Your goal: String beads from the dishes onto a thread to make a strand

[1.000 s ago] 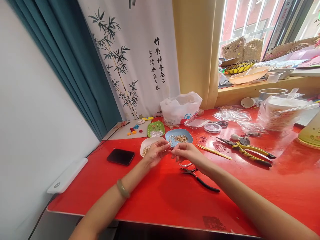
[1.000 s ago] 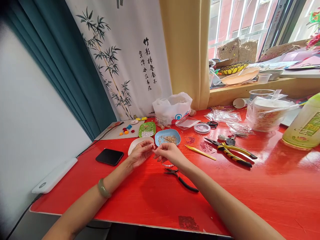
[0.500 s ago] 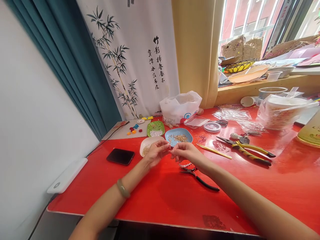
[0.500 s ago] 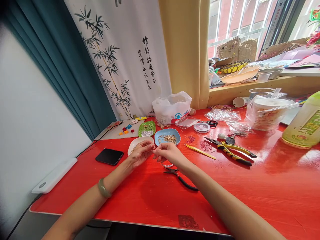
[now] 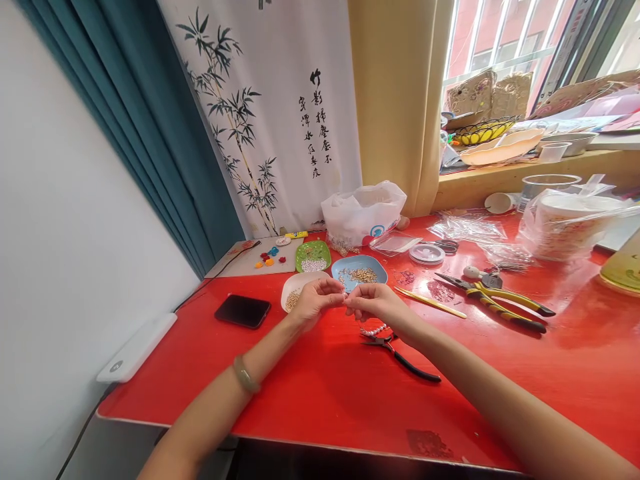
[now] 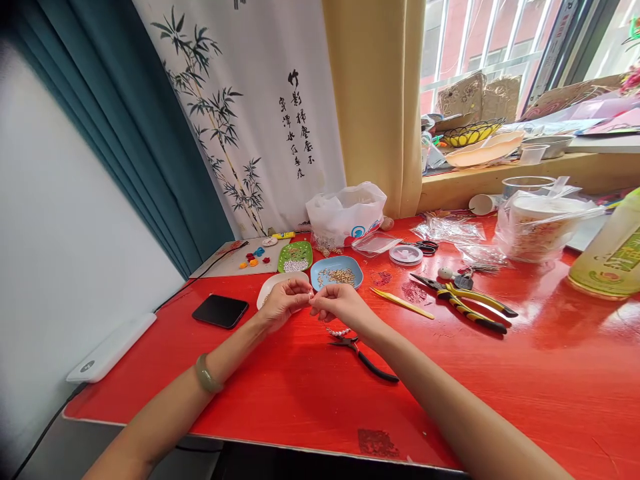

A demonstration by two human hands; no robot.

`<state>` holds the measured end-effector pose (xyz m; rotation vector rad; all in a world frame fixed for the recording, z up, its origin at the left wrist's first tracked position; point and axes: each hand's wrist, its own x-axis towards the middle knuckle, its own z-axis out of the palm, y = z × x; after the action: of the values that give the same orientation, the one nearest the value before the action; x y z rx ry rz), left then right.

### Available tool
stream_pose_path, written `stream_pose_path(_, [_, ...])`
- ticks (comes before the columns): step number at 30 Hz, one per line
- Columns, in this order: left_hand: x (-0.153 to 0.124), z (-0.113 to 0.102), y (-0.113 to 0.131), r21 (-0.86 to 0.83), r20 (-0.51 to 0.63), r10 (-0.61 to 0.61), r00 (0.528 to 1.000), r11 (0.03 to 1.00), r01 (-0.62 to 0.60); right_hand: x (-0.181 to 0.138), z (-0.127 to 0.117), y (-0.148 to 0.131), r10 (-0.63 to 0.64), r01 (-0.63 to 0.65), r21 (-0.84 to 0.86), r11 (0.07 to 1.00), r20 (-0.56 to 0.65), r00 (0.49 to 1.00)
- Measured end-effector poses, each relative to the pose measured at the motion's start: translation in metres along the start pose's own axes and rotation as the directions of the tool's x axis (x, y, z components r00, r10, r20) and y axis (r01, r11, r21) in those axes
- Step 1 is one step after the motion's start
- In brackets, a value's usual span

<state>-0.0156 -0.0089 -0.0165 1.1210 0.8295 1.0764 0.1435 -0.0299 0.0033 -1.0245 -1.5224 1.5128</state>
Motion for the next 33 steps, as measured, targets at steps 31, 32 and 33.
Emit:
stream_pose_path(31, [-0.002,-0.007,0.016,0.446,0.069,0.259,0.964,0.856,-0.262,0.002,-0.002,0.001,-0.048,0.054,-0.160,0.986,0.040,0.998])
stream_pose_path(32, [-0.001,-0.010,0.019,0.462,0.063,0.282,0.957,0.842,-0.278,0.003,-0.003,0.001,-0.048,0.055,-0.161,0.985,0.046,0.998])
stream_pose_path(33, [0.001,-0.014,0.022,0.459,0.043,0.297,0.954,0.842,-0.283,0.003,-0.003,0.001,-0.049,0.057,-0.161,0.985,0.049,0.998])
